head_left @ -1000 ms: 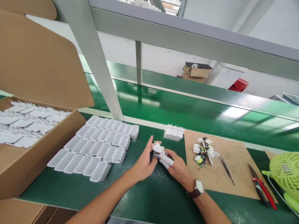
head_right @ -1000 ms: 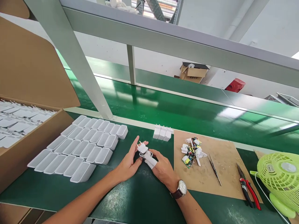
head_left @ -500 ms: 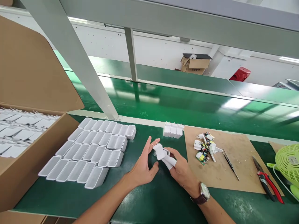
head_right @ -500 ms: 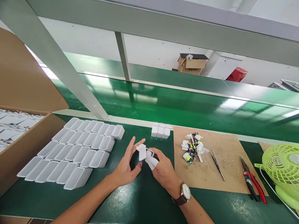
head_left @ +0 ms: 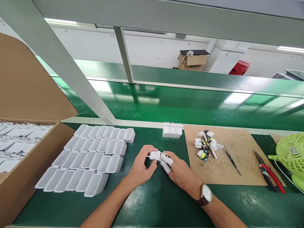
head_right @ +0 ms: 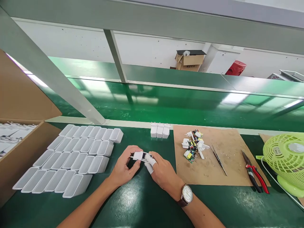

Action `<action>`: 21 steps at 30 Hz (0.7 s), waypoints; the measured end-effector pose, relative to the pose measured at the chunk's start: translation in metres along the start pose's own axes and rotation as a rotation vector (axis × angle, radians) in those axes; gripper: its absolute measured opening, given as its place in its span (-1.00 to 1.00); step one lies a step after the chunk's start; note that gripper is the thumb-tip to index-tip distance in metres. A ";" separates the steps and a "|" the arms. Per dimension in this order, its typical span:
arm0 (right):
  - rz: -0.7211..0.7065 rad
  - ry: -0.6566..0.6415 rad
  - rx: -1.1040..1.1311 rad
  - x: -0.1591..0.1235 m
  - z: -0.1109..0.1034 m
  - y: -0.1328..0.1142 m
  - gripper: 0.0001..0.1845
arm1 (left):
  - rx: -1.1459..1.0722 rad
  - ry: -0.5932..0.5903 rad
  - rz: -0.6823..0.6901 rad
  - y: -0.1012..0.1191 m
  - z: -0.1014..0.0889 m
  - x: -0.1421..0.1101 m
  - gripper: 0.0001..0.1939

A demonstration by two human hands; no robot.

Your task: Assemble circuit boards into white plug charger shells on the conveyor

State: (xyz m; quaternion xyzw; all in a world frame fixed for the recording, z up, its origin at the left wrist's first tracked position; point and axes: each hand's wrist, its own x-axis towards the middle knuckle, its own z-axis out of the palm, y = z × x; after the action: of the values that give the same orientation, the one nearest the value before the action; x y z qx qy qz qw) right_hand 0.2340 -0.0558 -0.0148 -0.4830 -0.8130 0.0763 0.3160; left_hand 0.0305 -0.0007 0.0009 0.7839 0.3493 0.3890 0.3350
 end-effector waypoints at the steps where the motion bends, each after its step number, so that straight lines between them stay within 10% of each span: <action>1: 0.007 0.013 0.025 0.000 -0.001 0.000 -0.58 | -0.012 -0.005 -0.031 0.000 0.000 0.000 -0.70; 21: -0.002 -0.030 0.115 0.000 0.001 0.010 -0.58 | -0.073 -0.005 -0.080 -0.001 0.002 -0.001 -0.64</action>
State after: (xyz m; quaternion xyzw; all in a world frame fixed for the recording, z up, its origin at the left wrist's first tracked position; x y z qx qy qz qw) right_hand 0.2407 -0.0503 -0.0196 -0.4621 -0.8124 0.1297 0.3311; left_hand 0.0316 -0.0016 -0.0012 0.7575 0.3650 0.3858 0.3795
